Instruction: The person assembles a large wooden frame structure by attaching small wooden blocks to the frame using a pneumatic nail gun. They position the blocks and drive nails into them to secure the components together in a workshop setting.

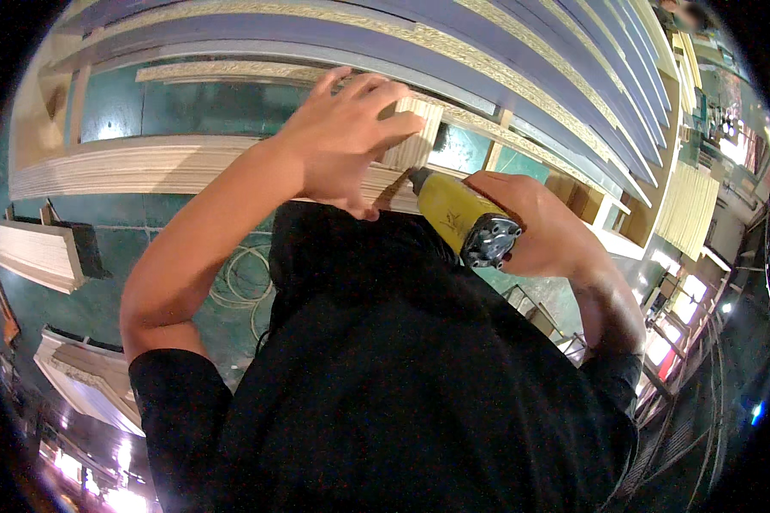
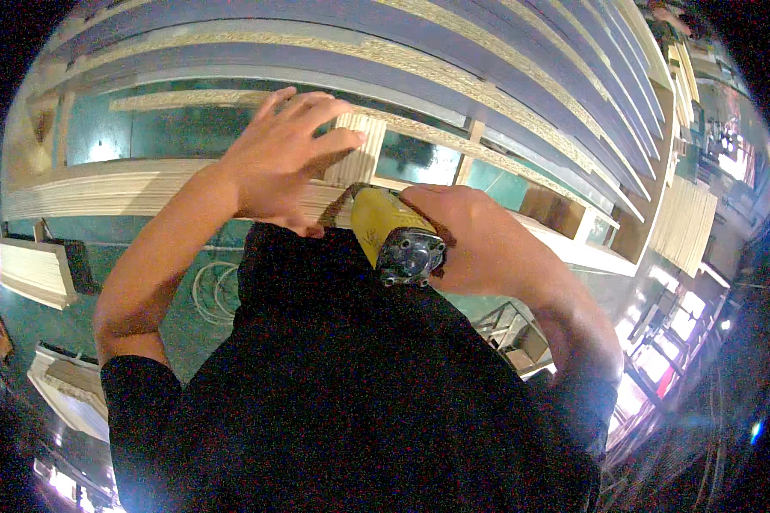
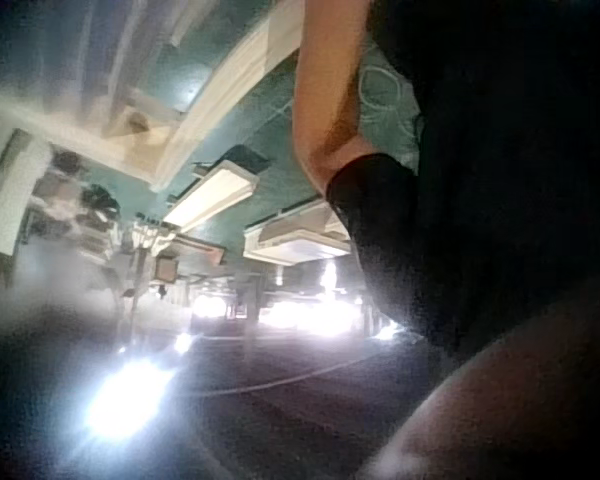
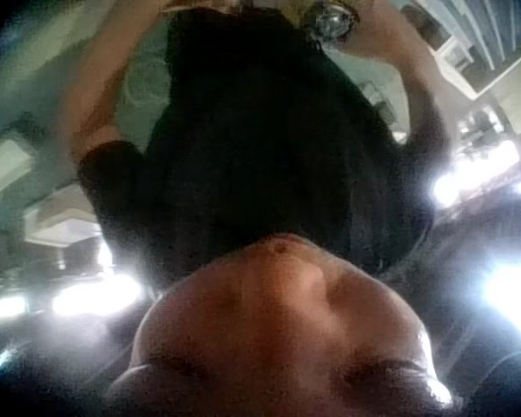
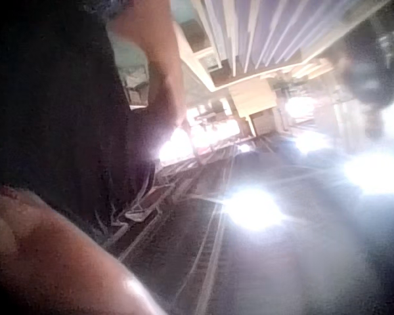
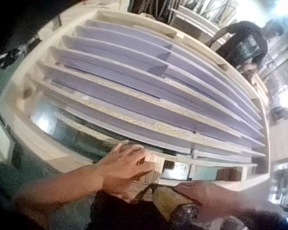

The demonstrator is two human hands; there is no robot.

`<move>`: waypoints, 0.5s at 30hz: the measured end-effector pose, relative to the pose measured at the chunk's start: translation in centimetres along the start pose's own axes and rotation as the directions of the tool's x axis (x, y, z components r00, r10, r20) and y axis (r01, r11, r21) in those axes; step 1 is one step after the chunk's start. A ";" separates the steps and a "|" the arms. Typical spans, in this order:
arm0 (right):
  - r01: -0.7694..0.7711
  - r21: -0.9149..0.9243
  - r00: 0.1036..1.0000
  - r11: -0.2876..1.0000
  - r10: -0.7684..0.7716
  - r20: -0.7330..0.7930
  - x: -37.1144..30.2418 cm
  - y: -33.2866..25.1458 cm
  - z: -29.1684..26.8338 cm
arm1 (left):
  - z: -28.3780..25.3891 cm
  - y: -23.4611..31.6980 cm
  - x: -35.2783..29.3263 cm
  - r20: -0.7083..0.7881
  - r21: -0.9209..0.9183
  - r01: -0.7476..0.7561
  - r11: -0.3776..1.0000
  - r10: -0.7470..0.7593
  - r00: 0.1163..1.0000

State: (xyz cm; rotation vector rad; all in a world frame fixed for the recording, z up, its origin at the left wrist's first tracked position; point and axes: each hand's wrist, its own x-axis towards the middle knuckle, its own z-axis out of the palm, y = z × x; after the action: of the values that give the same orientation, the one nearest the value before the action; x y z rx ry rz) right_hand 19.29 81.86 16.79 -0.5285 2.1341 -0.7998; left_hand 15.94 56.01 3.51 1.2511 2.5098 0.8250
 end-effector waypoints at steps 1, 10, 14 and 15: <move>-0.033 0.016 0.999 0.999 0.033 0.015 -0.6 0.6 -0.2 | -0.2 0.1 0.1 0.014 0.012 0.011 1.000 -0.011 1.000; -0.129 0.149 0.991 0.980 0.124 0.041 -16.5 14.1 -1.7 | -2.1 3.9 4.7 0.143 -0.011 0.312 0.950 -0.308 0.941; -0.160 0.258 0.987 0.953 0.160 0.020 -25.5 21.0 -3.2 | 0.2 8.6 10.6 0.050 0.282 0.432 0.857 -0.462 0.885; -0.176 0.285 0.984 0.942 0.171 0.043 -27.6 22.6 -3.7 | 1.6 10.4 12.9 0.059 0.263 0.386 0.884 -0.415 0.908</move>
State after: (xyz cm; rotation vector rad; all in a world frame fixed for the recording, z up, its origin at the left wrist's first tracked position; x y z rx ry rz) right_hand 30.82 115.81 17.44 -0.1900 1.9698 -0.9796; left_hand 15.57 71.75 8.81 0.7580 2.6958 0.3422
